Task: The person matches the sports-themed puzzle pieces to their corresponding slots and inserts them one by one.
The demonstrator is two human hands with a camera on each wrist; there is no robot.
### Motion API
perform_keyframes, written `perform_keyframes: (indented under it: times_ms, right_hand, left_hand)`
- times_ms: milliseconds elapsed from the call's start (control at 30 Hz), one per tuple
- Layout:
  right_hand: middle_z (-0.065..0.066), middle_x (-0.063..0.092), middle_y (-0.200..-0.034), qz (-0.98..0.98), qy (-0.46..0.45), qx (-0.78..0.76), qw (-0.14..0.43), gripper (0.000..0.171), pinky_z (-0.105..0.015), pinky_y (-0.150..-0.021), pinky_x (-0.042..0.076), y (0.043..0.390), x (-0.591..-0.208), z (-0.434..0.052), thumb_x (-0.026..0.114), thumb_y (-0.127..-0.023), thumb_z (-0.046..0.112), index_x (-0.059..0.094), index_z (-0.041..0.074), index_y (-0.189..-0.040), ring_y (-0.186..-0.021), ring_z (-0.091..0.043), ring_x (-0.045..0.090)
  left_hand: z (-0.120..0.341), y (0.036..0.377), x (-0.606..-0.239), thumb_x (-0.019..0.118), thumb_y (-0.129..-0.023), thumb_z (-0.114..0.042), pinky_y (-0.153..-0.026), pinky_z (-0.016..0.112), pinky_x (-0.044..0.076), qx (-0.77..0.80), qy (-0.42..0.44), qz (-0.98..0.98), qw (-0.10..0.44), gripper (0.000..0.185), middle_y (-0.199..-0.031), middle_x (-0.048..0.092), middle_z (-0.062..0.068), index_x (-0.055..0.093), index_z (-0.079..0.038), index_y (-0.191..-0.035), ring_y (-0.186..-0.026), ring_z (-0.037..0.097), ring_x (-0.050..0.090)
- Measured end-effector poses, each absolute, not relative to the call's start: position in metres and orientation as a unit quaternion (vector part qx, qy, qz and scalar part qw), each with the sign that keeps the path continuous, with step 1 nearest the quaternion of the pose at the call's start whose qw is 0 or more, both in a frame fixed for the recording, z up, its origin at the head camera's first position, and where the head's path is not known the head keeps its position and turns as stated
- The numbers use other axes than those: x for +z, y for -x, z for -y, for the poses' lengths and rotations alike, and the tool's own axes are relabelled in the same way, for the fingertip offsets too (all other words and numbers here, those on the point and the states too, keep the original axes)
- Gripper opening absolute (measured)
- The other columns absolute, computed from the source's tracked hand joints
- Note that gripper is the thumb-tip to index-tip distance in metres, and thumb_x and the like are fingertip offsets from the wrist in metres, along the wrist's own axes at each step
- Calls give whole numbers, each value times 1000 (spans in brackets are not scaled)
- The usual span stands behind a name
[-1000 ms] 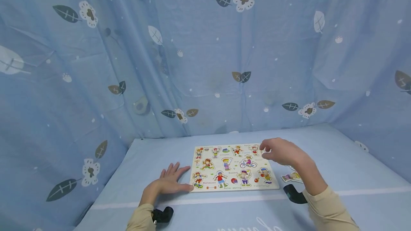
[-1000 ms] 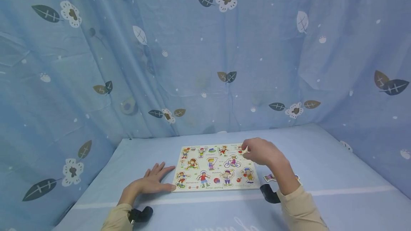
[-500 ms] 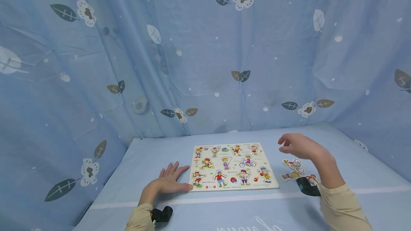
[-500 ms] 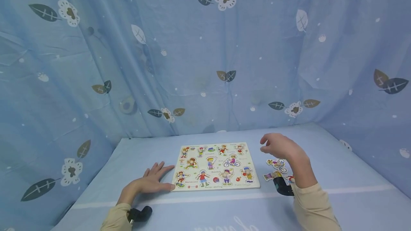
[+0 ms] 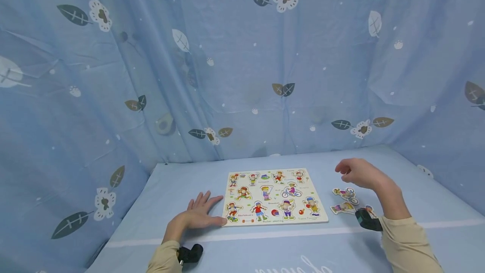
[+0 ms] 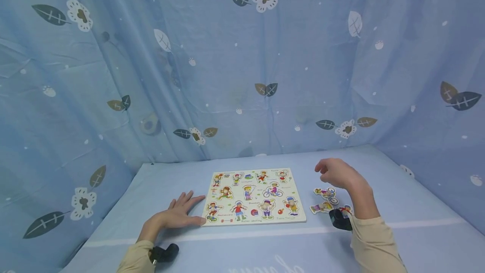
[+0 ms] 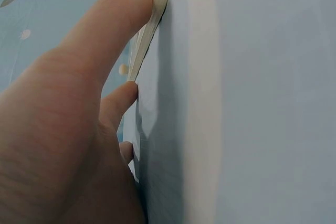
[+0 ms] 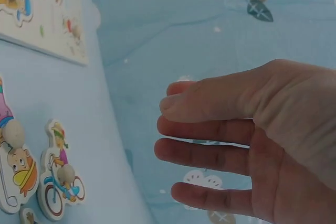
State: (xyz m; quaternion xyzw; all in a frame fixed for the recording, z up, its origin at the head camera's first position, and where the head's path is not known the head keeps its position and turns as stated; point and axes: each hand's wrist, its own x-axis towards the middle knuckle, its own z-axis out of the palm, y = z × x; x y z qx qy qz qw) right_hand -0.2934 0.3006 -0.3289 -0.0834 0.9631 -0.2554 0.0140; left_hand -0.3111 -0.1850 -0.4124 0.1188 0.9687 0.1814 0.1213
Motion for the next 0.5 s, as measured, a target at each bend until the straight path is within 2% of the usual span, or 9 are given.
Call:
perform_keyframes:
  times_ms: [500]
  right_hand:
    - [-24,65,-112,-959,68,-273,44,36,-50,-83,56,306,-355,-310,64,-84,-1,63,-9,-119,-96,-31,63]
  left_hand:
    - [183,313,-413,67,-75,-69,-118,65,2,182,-112,-969,125,94,-163,15,21,39,-23,-152,-151,44,3]
